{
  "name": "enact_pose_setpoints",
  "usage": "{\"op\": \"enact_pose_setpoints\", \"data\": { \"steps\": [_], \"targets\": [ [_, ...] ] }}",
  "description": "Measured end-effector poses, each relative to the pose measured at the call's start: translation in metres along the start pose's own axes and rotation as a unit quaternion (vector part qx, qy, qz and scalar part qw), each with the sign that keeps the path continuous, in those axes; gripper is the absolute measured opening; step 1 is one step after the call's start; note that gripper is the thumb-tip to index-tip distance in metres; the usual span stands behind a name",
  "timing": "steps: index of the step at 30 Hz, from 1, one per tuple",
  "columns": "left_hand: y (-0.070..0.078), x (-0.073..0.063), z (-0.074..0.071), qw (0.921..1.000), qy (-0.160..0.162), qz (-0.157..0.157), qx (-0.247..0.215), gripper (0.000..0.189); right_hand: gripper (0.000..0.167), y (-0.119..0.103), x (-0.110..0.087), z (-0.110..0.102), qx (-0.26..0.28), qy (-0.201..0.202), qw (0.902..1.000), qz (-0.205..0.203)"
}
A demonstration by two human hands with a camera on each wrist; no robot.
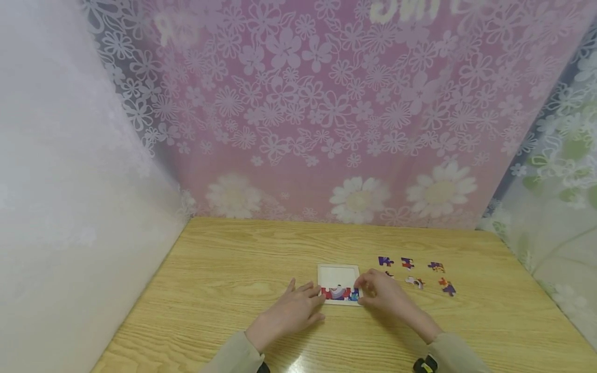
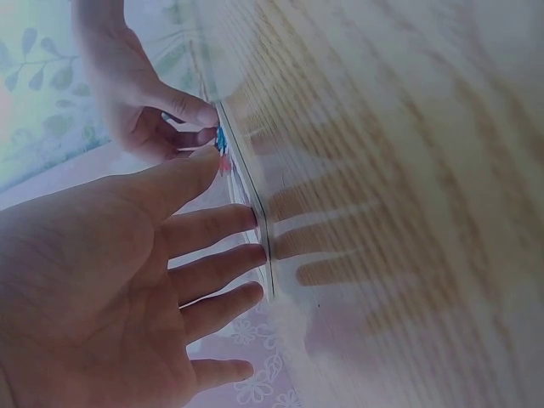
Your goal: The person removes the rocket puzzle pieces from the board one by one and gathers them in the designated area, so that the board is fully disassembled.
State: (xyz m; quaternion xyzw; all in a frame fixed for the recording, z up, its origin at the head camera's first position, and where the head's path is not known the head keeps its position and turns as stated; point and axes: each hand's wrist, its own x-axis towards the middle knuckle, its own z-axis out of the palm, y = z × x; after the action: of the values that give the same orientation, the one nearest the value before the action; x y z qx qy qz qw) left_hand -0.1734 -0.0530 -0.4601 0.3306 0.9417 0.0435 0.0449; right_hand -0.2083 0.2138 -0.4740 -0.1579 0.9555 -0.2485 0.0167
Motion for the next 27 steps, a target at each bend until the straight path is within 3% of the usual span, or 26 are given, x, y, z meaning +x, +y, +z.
{"op": "enact_pose_setpoints", "data": {
  "steps": [8, 18, 23, 27],
  "targets": [
    [0.001, 0.001, 0.0, 1.0, -0.002, -0.004, 0.0, 0.05, 0.021, 0.002, 0.004, 0.0, 0.011, 0.007, 0.9999, -0.011],
    [0.001, 0.0, 0.0, 1.0, -0.003, -0.003, -0.001, 0.051, 0.008, 0.01, 0.003, -0.005, 0.098, 0.001, 0.9943, -0.041],
    [0.002, -0.001, 0.0, 1.0, -0.002, -0.002, 0.0, 0.052, 0.006, 0.017, 0.004, -0.008, 0.146, 0.016, 0.9889, -0.022],
    [0.001, 0.0, 0.0, 1.0, 0.0, -0.001, 0.004, 0.052, 0.015, 0.018, 0.003, -0.012, 0.212, 0.015, 0.9772, 0.011]
  ]
}}
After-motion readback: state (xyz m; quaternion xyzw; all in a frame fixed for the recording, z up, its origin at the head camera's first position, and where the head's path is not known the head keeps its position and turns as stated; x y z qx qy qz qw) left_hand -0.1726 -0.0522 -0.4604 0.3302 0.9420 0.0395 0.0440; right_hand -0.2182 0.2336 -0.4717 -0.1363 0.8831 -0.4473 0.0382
